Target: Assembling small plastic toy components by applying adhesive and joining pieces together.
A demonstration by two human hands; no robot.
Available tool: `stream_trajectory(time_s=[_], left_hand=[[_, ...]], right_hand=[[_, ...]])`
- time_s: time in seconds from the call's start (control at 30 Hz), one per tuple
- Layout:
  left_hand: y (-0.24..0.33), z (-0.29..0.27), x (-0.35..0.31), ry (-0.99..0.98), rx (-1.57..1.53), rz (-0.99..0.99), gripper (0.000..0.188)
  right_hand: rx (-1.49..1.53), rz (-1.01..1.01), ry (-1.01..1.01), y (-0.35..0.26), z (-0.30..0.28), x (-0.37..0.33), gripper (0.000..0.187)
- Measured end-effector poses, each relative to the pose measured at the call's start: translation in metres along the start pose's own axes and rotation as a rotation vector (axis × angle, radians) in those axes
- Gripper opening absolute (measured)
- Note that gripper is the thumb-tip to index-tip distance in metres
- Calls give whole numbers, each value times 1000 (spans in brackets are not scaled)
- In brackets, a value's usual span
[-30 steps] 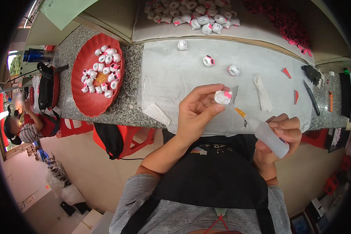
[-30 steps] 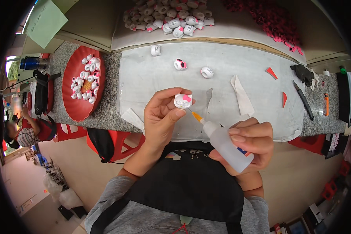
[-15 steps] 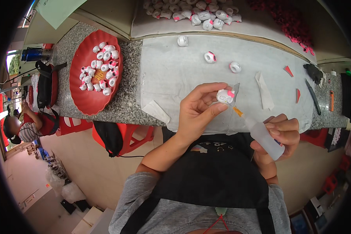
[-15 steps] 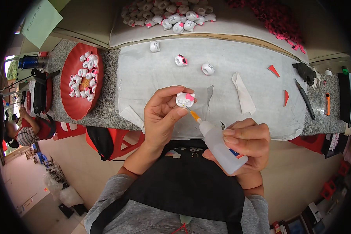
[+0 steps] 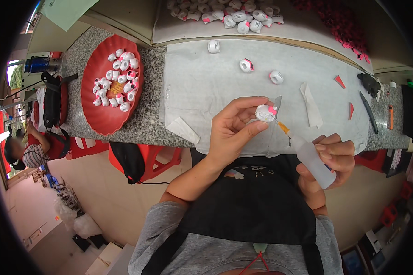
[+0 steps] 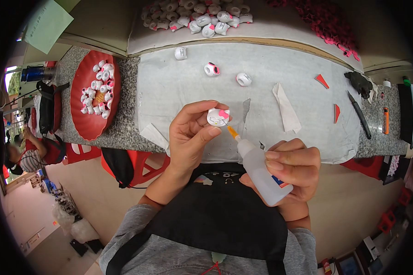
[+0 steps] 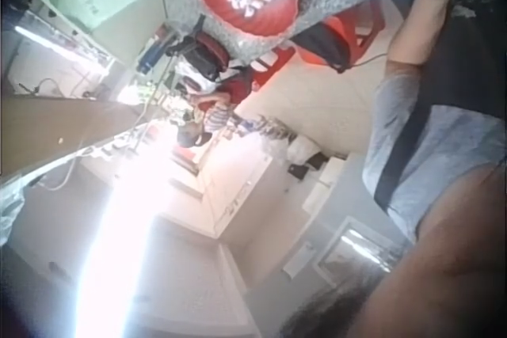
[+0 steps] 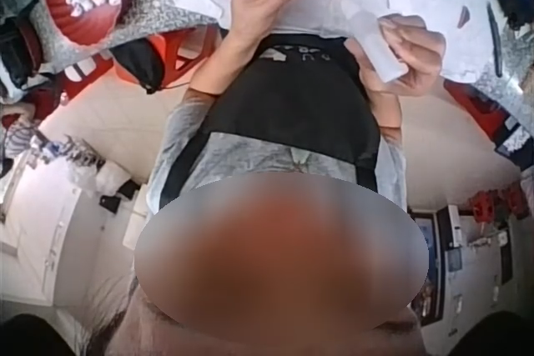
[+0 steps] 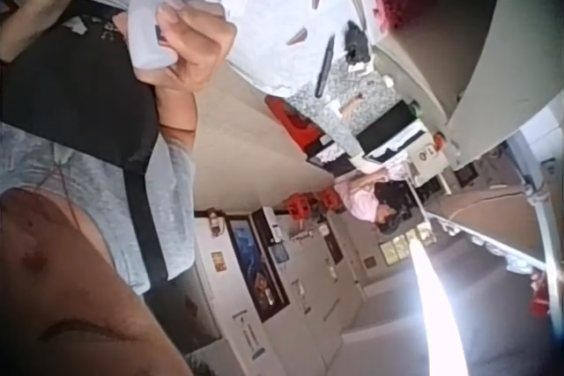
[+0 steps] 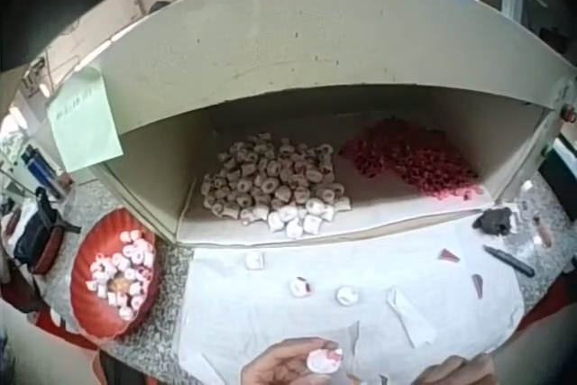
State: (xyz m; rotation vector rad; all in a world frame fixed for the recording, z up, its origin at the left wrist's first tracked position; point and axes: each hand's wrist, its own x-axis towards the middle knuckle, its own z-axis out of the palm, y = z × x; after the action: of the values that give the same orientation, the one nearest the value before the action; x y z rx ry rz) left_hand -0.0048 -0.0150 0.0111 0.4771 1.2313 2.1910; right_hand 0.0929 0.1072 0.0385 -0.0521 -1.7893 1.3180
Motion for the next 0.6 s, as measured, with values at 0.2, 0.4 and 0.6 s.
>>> stream_trajectory(time_s=[0.2,0.4,0.6], left_hand=[[-1,0,0,-9,19,-6,37],[-2,-1,-1,-18,88,42,35],[-2,-3,0,-63,270,154,31]], right_hand=[[53,11,-81,-1,-2,1,40],[47,9,-80,-2,-3,3,41],[53,8,-91,1,0,3,41]])
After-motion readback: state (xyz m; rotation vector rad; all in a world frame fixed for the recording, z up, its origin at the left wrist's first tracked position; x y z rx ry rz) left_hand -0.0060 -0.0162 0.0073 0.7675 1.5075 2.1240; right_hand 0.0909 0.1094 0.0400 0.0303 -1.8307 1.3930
